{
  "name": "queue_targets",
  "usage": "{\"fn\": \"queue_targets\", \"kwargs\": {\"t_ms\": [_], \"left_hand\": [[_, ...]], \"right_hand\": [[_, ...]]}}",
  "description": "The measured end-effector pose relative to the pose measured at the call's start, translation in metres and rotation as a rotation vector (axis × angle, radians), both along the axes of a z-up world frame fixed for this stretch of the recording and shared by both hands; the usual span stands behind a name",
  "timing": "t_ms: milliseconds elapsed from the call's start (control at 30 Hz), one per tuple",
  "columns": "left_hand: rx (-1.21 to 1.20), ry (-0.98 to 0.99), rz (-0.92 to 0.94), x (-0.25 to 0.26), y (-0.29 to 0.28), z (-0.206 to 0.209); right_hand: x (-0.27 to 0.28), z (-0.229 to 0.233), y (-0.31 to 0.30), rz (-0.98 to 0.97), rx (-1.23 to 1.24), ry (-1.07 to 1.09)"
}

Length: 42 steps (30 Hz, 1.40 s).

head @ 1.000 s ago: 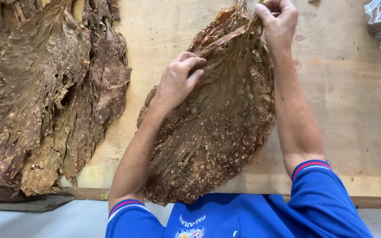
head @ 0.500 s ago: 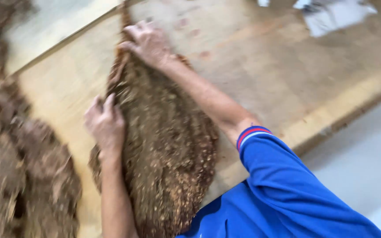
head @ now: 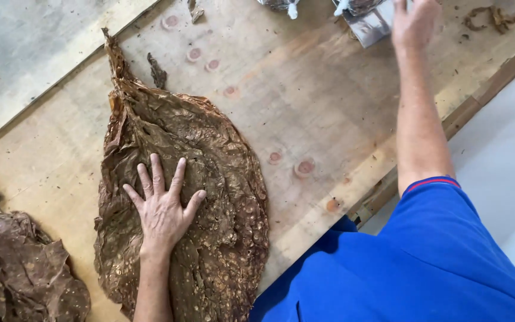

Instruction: The person folds large dried leaves and places them into clear plastic bags, then ties the bags closed. The process is repeated with multiple leaves on a wooden work surface.

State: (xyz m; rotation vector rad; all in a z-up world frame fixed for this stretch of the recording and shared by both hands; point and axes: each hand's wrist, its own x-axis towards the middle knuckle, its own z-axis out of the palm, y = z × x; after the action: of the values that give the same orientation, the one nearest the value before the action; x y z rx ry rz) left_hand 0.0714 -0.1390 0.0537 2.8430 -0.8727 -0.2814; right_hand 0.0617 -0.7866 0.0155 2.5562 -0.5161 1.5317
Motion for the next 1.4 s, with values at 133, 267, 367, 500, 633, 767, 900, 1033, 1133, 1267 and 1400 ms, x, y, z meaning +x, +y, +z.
{"fn": "queue_targets", "kwargs": {"t_ms": [133, 267, 367, 500, 633, 767, 900, 1033, 1133, 1267, 1400], "left_hand": [[-0.043, -0.107, 0.0, -0.004, -0.002, 0.002], [-0.063, -0.103, 0.023, -0.006, -0.005, 0.006], [-0.059, -0.147, 0.017, -0.006, -0.005, 0.005], [-0.062, -0.138, 0.023, -0.006, -0.003, 0.003], [-0.049, -0.191, 0.022, -0.008, -0.003, 0.0], [-0.057, -0.195, 0.029, -0.007, -0.003, -0.001], [-0.074, -0.187, 0.047, -0.006, -0.002, -0.002], [-0.091, -0.161, 0.041, -0.004, -0.002, -0.001], [-0.12, -0.149, 0.058, 0.001, -0.011, 0.007], [-0.285, -0.311, 0.016, 0.009, -0.053, 0.032], [-0.851, -0.131, -0.102, -0.002, -0.133, 0.044]], "right_hand": [[-0.034, -0.026, -0.048, -0.007, 0.341, 0.348], [-0.03, -0.029, -0.039, 0.032, 0.498, 0.242], [-0.012, -0.038, -0.048, -0.11, 0.464, 0.266], [-0.011, -0.023, -0.04, -0.119, 0.195, 0.084], [-0.01, 0.05, 0.011, 0.004, 0.285, 0.031], [-0.006, 0.081, 0.026, 0.153, 0.358, -0.034], [-0.003, 0.103, 0.045, 0.318, 0.435, -0.089], [0.0, 0.123, 0.063, 0.491, 0.509, -0.138], [0.004, 0.141, 0.078, 0.623, 0.565, -0.172], [0.009, 0.168, 0.118, 0.815, 0.654, -0.188], [0.021, 0.19, 0.162, 1.028, 0.755, -0.18]]}}
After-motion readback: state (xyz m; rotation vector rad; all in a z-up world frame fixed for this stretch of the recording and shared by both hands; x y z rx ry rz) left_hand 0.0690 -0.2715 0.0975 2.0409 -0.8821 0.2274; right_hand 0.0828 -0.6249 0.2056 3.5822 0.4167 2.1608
